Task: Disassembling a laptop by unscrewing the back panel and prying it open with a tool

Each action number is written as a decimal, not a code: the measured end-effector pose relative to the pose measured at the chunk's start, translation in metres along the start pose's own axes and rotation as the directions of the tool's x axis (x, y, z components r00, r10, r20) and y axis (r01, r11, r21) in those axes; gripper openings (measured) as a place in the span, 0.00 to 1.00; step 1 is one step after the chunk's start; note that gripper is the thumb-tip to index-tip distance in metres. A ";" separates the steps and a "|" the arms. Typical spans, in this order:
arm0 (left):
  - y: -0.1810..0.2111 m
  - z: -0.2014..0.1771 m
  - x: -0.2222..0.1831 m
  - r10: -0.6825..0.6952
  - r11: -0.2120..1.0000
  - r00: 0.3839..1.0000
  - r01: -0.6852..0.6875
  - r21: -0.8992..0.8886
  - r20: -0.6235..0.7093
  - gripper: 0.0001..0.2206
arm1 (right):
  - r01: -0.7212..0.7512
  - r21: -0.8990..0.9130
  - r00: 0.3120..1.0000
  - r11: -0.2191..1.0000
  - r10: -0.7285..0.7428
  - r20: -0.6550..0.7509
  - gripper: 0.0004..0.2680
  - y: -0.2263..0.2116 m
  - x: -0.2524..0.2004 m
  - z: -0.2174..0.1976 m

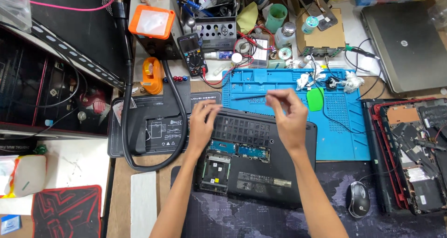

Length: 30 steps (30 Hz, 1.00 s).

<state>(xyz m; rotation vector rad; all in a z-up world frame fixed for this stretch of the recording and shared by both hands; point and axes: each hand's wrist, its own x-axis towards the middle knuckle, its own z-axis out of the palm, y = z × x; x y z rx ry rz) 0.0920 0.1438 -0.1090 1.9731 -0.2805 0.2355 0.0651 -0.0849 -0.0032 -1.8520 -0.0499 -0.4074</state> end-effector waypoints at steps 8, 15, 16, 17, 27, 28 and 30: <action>-0.020 0.005 0.022 -0.066 0.970 0.994 0.044 -0.238 -0.085 0.10 | 0.412 -0.246 0.901 0.877 -0.432 -0.033 0.03 -0.002 0.081 0.065; -0.024 0.005 0.021 -0.069 0.976 0.992 0.044 -0.213 -0.110 0.11 | 0.623 -0.438 0.739 0.648 -0.671 0.058 0.04 0.027 0.138 0.116; -0.023 0.004 0.022 -0.069 0.976 0.991 0.044 -0.214 -0.111 0.11 | 0.625 -0.438 0.738 0.646 -0.673 0.060 0.04 0.031 0.143 0.121; -0.022 0.004 0.021 -0.075 0.971 0.991 0.048 -0.234 -0.110 0.12 | 0.608 -0.468 0.750 0.641 -0.657 0.075 0.03 0.036 0.147 0.125; -0.014 0.001 0.023 -0.127 0.974 0.988 0.109 -0.201 -0.083 0.15 | 0.524 -0.477 0.834 0.705 -0.538 0.121 0.02 0.028 0.160 0.130; -0.014 0.001 0.024 -0.129 0.973 0.988 0.110 -0.202 -0.083 0.15 | 0.524 -0.477 0.835 0.706 -0.537 0.122 0.02 0.028 0.160 0.130; -0.014 0.001 0.024 -0.132 0.973 0.988 0.113 -0.202 -0.081 0.15 | 0.517 -0.499 0.835 0.696 -0.539 0.113 0.02 0.027 0.160 0.130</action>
